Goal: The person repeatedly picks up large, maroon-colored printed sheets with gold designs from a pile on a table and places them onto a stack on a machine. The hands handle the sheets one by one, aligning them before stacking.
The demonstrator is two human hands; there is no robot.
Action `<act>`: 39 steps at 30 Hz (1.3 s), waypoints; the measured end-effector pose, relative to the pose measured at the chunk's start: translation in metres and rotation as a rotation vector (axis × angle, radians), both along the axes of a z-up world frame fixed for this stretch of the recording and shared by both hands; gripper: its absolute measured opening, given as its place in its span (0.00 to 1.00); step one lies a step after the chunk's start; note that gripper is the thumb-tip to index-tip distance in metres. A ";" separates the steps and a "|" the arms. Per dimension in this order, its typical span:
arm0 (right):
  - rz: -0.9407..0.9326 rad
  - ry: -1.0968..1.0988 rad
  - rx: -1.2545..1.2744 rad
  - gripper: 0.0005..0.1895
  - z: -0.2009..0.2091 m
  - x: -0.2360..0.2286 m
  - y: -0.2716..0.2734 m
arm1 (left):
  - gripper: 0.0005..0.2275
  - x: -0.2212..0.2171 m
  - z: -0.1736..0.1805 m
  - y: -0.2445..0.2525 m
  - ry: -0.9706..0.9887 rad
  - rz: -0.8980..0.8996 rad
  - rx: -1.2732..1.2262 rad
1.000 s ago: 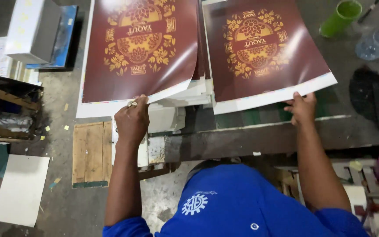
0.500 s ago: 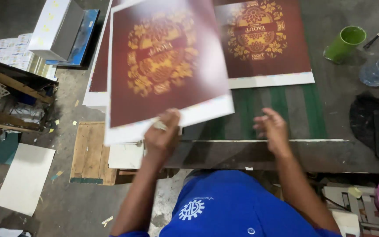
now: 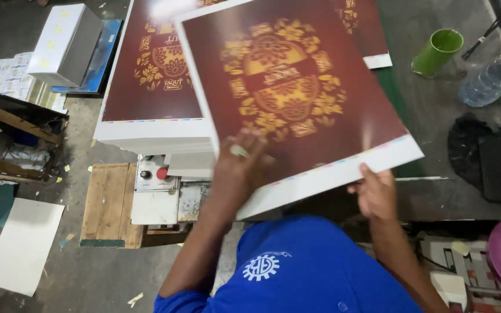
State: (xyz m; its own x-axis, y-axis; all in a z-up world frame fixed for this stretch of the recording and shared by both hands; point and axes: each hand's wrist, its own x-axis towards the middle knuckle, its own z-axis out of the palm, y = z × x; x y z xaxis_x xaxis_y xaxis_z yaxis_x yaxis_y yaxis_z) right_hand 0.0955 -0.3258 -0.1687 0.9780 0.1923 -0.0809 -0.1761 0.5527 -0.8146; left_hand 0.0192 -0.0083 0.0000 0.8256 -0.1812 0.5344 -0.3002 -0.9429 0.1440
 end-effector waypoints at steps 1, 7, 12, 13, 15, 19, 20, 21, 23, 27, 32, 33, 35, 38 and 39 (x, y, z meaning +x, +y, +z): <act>0.006 -0.003 -0.001 0.10 -0.008 0.000 -0.012 | 0.18 0.006 -0.013 0.019 -0.003 0.006 -0.001; -0.170 0.043 -0.113 0.10 -0.051 -0.004 -0.069 | 0.28 0.029 -0.040 0.084 0.013 0.310 0.056; -0.287 0.134 -0.202 0.13 -0.064 -0.016 -0.081 | 0.41 0.032 -0.050 0.088 0.094 0.350 0.205; -0.281 0.138 -0.205 0.13 -0.074 -0.017 -0.086 | 0.41 0.034 -0.048 0.091 0.099 0.355 0.204; -0.316 0.116 -0.165 0.12 -0.096 -0.020 -0.094 | 0.32 0.038 -0.044 0.100 0.218 0.358 0.230; -0.340 0.169 -0.261 0.12 -0.106 -0.020 -0.096 | 0.26 0.044 -0.030 0.121 0.199 0.226 0.264; -0.328 0.169 -0.301 0.13 -0.107 -0.019 -0.094 | 0.20 0.045 -0.034 0.130 0.115 0.156 0.220; -0.317 0.162 -0.338 0.14 -0.107 -0.014 -0.092 | 0.15 0.050 -0.036 0.139 0.025 0.086 0.175; -0.304 0.163 -0.339 0.15 -0.106 -0.001 -0.079 | 0.12 0.045 -0.010 0.123 0.098 0.126 0.129; -0.224 0.165 -0.366 0.18 -0.103 0.041 -0.055 | 0.06 0.043 -0.015 0.109 0.168 0.238 0.153; -0.167 0.127 -0.393 0.15 -0.113 0.114 -0.034 | 0.06 0.039 -0.025 0.101 -0.074 0.199 0.159; -0.133 0.088 -0.355 0.15 -0.109 0.129 -0.029 | 0.07 0.038 -0.024 0.099 -0.110 0.196 0.158; -0.125 0.119 -0.374 0.15 -0.099 0.144 -0.023 | 0.06 0.038 -0.019 0.097 -0.057 0.241 0.155; -0.097 0.197 -0.387 0.17 -0.094 0.146 -0.020 | 0.06 0.038 -0.010 0.095 -0.057 0.301 0.126; -0.077 0.245 -0.383 0.20 -0.094 0.143 -0.020 | 0.05 0.038 -0.008 0.095 -0.111 0.316 0.099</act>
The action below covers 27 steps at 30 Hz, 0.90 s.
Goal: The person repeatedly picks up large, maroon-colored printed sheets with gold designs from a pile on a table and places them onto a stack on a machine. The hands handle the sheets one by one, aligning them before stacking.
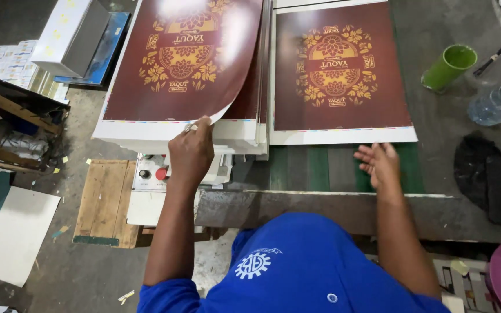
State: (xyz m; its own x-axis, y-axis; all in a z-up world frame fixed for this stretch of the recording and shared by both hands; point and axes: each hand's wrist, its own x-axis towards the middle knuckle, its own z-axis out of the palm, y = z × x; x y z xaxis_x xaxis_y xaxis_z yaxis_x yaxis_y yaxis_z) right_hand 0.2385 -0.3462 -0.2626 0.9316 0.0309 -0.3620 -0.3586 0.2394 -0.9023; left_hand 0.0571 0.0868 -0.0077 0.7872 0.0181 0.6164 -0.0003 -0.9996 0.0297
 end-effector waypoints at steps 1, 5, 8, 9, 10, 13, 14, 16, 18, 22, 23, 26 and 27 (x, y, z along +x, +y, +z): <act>0.003 -0.004 0.000 0.20 -0.005 -0.008 0.002 | 0.05 -0.002 0.002 -0.004 -0.004 0.003 0.000; 0.149 -0.009 0.057 0.29 -0.001 -0.043 0.032 | 0.09 -0.007 0.003 -0.042 -0.136 -0.166 -0.051; 0.372 -0.103 0.084 0.28 0.072 -0.080 0.072 | 0.10 -0.009 0.001 -0.091 -0.154 -0.380 -0.103; 0.487 -0.184 0.110 0.27 0.104 -0.096 0.086 | 0.10 -0.011 -0.001 -0.109 -0.112 -0.460 -0.145; 0.487 -0.177 0.109 0.27 0.101 -0.102 0.086 | 0.10 -0.012 -0.006 -0.123 -0.107 -0.458 -0.148; 0.645 -0.313 0.271 0.24 0.093 -0.115 0.084 | 0.12 -0.017 -0.013 -0.157 -0.037 -0.474 -0.134; 0.588 -0.226 0.360 0.22 0.092 -0.117 0.082 | 0.13 -0.019 -0.011 -0.163 0.029 -0.508 -0.124; 0.530 -0.141 0.446 0.20 0.107 -0.120 0.075 | 0.14 -0.022 -0.002 -0.168 0.093 -0.543 -0.112; 0.341 -0.076 0.471 0.19 0.139 -0.125 0.066 | 0.19 -0.025 0.011 -0.162 0.154 -0.598 -0.132; 0.180 -0.212 0.386 0.19 0.121 -0.128 0.032 | 0.16 -0.024 0.011 -0.104 0.152 -0.352 -0.092; 0.101 -0.215 0.335 0.17 0.109 -0.130 0.021 | 0.15 -0.023 0.000 -0.084 0.172 -0.221 -0.105; -0.027 -0.215 0.248 0.14 0.072 -0.133 -0.015 | 0.17 -0.015 -0.034 -0.028 0.154 -0.005 -0.088; -0.079 -0.211 0.212 0.13 0.058 -0.135 -0.027 | 0.20 -0.012 -0.045 -0.010 0.118 0.078 -0.056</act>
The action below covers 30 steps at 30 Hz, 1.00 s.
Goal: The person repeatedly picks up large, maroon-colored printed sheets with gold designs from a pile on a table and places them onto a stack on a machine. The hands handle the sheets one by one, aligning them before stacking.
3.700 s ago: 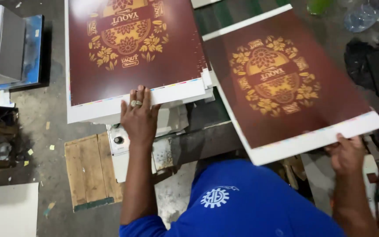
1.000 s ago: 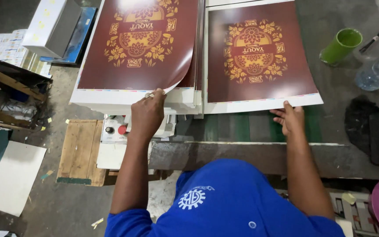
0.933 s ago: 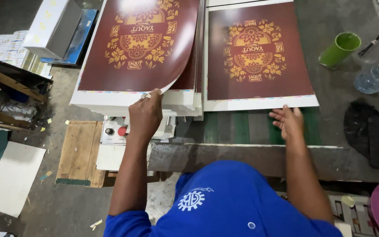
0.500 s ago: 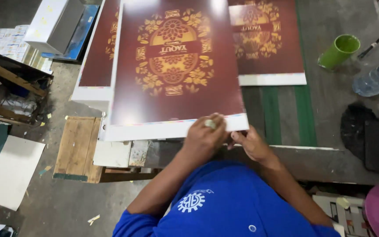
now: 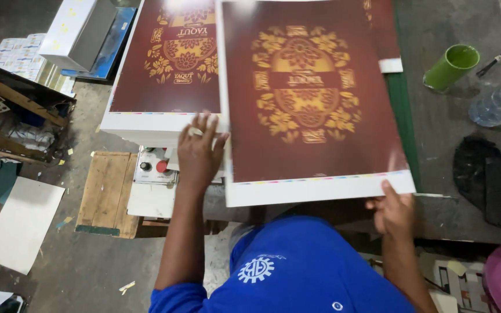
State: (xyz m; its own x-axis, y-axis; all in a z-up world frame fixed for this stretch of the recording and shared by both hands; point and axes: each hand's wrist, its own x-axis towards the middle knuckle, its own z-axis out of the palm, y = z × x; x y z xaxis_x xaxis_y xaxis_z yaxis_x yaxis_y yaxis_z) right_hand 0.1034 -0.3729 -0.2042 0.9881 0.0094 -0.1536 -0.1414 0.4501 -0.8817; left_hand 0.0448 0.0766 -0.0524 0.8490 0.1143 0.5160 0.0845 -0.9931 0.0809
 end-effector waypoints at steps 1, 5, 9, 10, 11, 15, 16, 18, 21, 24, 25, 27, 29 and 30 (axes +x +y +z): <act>-0.002 0.003 0.000 0.13 -0.006 -0.002 -0.011 | 0.20 0.000 0.007 0.001 0.003 -0.002 0.000; -0.077 0.034 -0.048 0.13 -0.022 -0.013 -0.044 | 0.42 0.000 0.020 0.003 0.124 -0.024 0.113; -0.120 0.071 -0.081 0.14 -0.032 -0.026 -0.066 | 0.33 0.005 0.009 0.020 0.205 -0.035 0.141; -0.116 0.078 -0.088 0.14 -0.038 -0.029 -0.071 | 0.33 0.007 0.006 0.028 0.213 -0.031 0.134; -0.129 0.076 -0.094 0.14 -0.043 -0.029 -0.076 | 0.28 0.011 0.003 0.037 0.196 -0.076 0.170; -0.143 0.100 -0.191 0.13 -0.063 -0.028 -0.095 | 0.19 0.020 0.041 0.044 0.164 -0.216 0.130; -0.143 0.103 -0.194 0.13 -0.060 -0.027 -0.092 | 0.19 0.021 0.049 0.045 0.167 -0.216 0.127; -0.123 0.118 -0.312 0.14 -0.055 -0.026 -0.088 | 0.12 0.022 0.064 0.047 0.277 -0.248 0.039; -0.084 0.098 -0.324 0.16 -0.054 -0.002 -0.078 | 0.09 0.022 0.070 0.048 0.199 -0.259 0.028; -0.040 0.056 -0.322 0.16 -0.080 0.043 -0.073 | 0.06 0.017 0.056 0.047 -0.018 -0.302 0.050; -0.044 0.055 -0.324 0.16 -0.083 0.058 -0.071 | 0.06 0.016 0.055 0.044 -0.020 -0.306 0.048; 0.004 0.071 -0.357 0.16 -0.088 0.090 -0.065 | 0.04 0.015 0.053 0.037 -0.044 -0.232 0.025; 0.016 0.052 -0.375 0.17 -0.086 0.121 -0.057 | 0.05 0.014 0.049 0.034 -0.074 -0.217 0.052; 0.033 0.035 -0.393 0.18 -0.085 0.136 -0.053 | 0.06 0.013 0.047 0.033 -0.100 -0.199 0.078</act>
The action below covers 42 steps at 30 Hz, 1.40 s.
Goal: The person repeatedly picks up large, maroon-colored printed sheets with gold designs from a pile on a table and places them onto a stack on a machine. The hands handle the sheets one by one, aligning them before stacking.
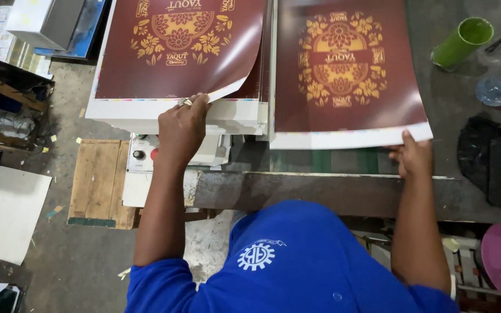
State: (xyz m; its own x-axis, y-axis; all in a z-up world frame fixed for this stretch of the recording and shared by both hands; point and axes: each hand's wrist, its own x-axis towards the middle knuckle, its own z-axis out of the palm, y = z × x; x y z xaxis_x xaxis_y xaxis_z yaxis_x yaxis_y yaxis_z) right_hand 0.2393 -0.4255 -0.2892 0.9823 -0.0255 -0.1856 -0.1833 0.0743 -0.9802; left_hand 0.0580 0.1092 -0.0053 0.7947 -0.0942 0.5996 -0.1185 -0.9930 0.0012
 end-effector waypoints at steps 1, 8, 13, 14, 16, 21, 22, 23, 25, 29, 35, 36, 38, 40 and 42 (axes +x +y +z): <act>0.001 -0.002 -0.001 0.18 0.007 0.006 0.005 | 0.06 0.000 0.000 -0.001 -0.002 0.001 -0.001; 0.027 0.197 0.035 0.27 0.038 -0.013 0.042 | 0.07 -0.007 -0.004 -0.011 -0.071 0.042 0.038; 0.202 0.141 0.048 0.29 0.084 -0.076 0.112 | 0.10 -0.005 0.002 -0.078 -0.175 -0.303 -0.062; 0.282 0.130 0.074 0.28 0.104 -0.087 0.128 | 0.10 -0.004 -0.005 -0.093 -0.144 -0.386 -0.081; 0.358 0.122 0.100 0.27 0.130 -0.106 0.149 | 0.11 -0.004 -0.012 -0.125 -0.109 -0.473 -0.101; 0.564 0.111 0.601 0.16 0.129 -0.121 0.151 | 0.17 -0.006 -0.013 -0.174 0.068 -0.522 -0.053; 0.562 0.110 0.601 0.16 0.136 -0.123 0.148 | 0.17 -0.008 -0.002 -0.172 0.068 -0.524 -0.053; 0.456 0.092 0.613 0.12 0.143 -0.123 0.146 | 0.17 -0.009 0.008 -0.170 0.077 -0.557 -0.086; 0.350 0.076 0.624 0.08 0.158 -0.126 0.138 | 0.18 -0.009 0.025 -0.153 0.088 -0.590 -0.120; 0.136 -0.004 0.501 0.10 0.144 -0.133 0.100 | 0.15 0.001 0.025 -0.086 0.190 -0.234 -0.097; -0.024 -0.066 0.427 0.09 0.064 -0.140 0.023 | 0.28 0.014 0.006 -0.006 0.187 -0.063 0.058; -0.047 -0.057 0.406 0.10 0.055 -0.142 0.013 | 0.34 0.015 0.007 0.000 0.210 -0.062 0.108; -0.081 -0.025 0.392 0.11 0.060 -0.147 0.003 | 0.33 0.019 -0.011 0.016 0.270 -0.052 0.093; -0.114 0.010 0.375 0.13 0.059 -0.153 -0.010 | 0.32 0.022 -0.015 0.023 0.333 -0.040 0.076; -0.168 0.070 0.324 0.13 0.051 -0.158 -0.025 | 0.32 0.024 -0.003 0.023 0.444 -0.035 0.074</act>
